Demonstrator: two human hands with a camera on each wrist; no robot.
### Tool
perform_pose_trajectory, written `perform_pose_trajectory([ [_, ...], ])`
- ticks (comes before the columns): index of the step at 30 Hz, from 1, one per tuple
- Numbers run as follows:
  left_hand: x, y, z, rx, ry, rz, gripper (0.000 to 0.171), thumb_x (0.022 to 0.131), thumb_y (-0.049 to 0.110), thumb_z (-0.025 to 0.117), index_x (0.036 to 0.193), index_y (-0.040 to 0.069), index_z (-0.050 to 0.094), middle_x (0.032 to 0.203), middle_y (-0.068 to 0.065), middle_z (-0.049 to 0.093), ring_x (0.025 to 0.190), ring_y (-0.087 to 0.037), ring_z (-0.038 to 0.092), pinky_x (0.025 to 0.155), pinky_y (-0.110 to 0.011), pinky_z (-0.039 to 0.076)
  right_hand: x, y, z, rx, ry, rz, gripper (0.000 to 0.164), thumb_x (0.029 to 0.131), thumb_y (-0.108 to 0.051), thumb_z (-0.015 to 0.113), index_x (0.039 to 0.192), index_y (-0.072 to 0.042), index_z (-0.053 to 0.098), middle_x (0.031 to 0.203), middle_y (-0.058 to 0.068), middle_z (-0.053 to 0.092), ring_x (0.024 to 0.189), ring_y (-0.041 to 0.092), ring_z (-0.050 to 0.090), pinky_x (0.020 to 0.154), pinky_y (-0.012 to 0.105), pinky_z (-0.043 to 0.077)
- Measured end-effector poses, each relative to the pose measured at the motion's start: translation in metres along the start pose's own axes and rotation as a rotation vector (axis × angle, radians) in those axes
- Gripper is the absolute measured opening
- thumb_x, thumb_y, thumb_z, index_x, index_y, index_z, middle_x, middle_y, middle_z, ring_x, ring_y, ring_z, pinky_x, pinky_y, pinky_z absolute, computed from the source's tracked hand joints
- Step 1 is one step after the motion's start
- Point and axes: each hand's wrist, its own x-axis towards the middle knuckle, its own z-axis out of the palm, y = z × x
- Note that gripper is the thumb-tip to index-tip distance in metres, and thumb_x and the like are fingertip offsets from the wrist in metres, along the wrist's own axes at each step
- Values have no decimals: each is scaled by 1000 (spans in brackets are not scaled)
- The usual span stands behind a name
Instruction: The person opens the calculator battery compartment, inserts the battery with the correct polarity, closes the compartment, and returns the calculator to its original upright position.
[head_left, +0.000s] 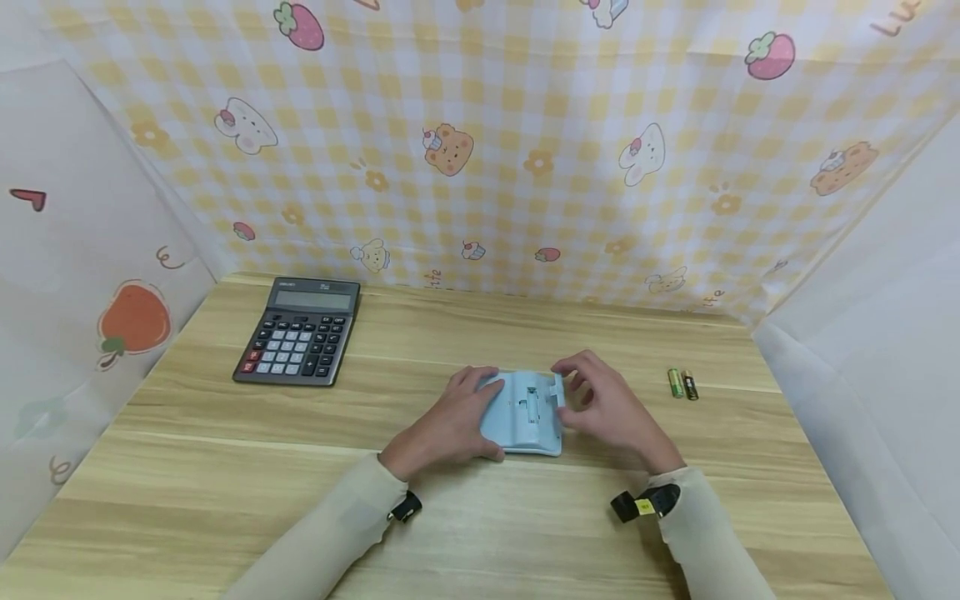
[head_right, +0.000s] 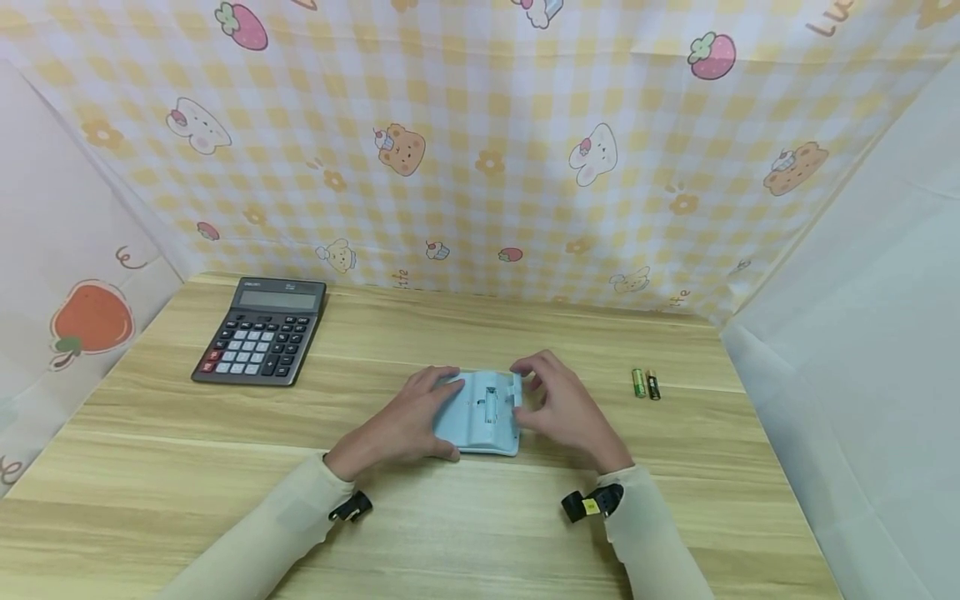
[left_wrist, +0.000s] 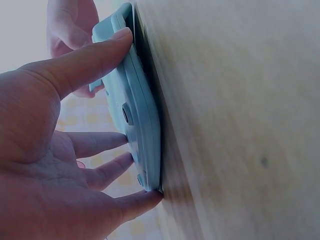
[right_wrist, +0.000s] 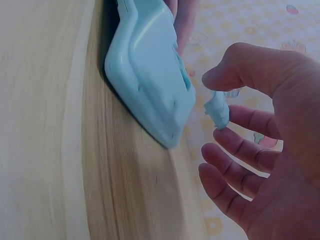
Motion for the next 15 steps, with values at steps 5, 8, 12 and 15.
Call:
perform_pose_trajectory([
  [5,0,0,1,2,-5,-3,103,83,25,100,165,-1,45,176,-14,31,162,-42,20,128,-56,30,-2,9,-6,-4,1,9,58,85,-7,85,139,-3,67,127,7,65,106,26,65,84,45,60],
  [8,0,0,0,-2,-11,-9,103,83,25,100,166,-1,44,176,-13,30,163,-41,19,128,-56,29,-3,15,-10,-17,-1,21,58,84,-6,85,139,-2,68,127,7,65,107,26,65,85,44,59],
  [12,-1,0,-1,-1,-18,-14,104,84,25,100,167,0,43,177,-13,29,163,-41,18,129,-56,28,-4,22,-15,-41,-8,40,59,83,-4,87,139,-1,68,127,9,67,106,28,66,86,45,58],
  [15,0,0,-2,4,-23,-15,103,84,25,100,167,1,43,177,-13,29,164,-41,18,129,-56,27,-4,27,-19,-55,-11,53,60,81,-2,88,138,-1,69,126,11,67,105,30,66,86,46,58],
])
